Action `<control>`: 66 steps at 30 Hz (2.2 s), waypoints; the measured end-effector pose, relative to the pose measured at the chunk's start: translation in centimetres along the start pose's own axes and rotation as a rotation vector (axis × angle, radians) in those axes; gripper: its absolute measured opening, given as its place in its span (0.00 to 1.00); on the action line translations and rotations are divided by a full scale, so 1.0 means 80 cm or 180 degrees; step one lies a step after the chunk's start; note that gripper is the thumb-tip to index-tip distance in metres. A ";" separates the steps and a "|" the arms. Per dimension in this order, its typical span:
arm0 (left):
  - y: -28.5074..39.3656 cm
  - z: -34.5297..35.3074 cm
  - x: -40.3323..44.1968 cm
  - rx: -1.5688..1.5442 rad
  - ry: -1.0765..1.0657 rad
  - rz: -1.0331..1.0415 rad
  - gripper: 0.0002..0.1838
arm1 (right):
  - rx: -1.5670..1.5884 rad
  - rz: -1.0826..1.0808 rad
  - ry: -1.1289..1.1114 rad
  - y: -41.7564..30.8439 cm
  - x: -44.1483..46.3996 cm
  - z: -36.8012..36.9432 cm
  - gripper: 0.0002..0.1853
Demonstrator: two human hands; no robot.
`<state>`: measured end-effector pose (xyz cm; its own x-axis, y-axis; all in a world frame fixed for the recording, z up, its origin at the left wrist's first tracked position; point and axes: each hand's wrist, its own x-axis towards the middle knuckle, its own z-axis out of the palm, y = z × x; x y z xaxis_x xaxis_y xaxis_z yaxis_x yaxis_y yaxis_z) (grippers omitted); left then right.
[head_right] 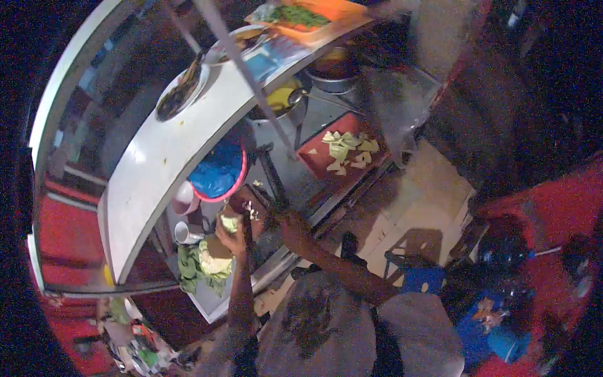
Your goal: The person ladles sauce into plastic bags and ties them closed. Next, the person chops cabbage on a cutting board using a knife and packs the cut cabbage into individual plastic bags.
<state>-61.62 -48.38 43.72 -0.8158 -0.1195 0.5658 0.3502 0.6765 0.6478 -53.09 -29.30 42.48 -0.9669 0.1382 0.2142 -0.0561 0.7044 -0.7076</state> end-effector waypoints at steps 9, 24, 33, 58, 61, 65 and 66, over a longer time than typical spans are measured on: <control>0.167 0.130 0.031 -0.0685 -0.1360 0.0006 0.34 | 0.2544 0.1858 0.1170 0.103 -0.065 -0.121 0.13; 0.227 0.163 -0.030 -0.1508 -0.1956 0.0202 0.32 | 0.1017 0.2415 0.1644 0.184 0.039 -0.144 0.29; 0.162 0.120 -0.041 -0.1186 -0.2297 0.1082 0.49 | 0.0540 0.2365 0.1474 0.121 -0.072 -0.102 0.14; 0.498 0.060 -0.582 -0.0003 -0.6324 0.6189 0.42 | -0.0270 0.5172 0.6669 0.112 -0.829 -0.089 0.21; 0.486 0.056 -0.635 0.1240 -0.6872 0.6050 0.35 | -0.0193 0.5741 0.7135 0.134 -0.895 -0.106 0.23; 0.449 0.129 -0.702 0.0806 -0.7807 0.6518 0.29 | 0.0224 0.6100 0.8494 0.171 -0.945 -0.182 0.23; 0.451 0.135 -0.712 0.0845 -0.8037 0.6161 0.27 | 0.0623 0.6360 0.8741 0.180 -0.953 -0.194 0.22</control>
<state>-7.48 -9.28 29.35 0.7189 0.0518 -0.6932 0.6131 -0.5174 0.5971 23.65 -18.88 26.40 0.8633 -0.3655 -0.3480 -0.4803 -0.3833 -0.7889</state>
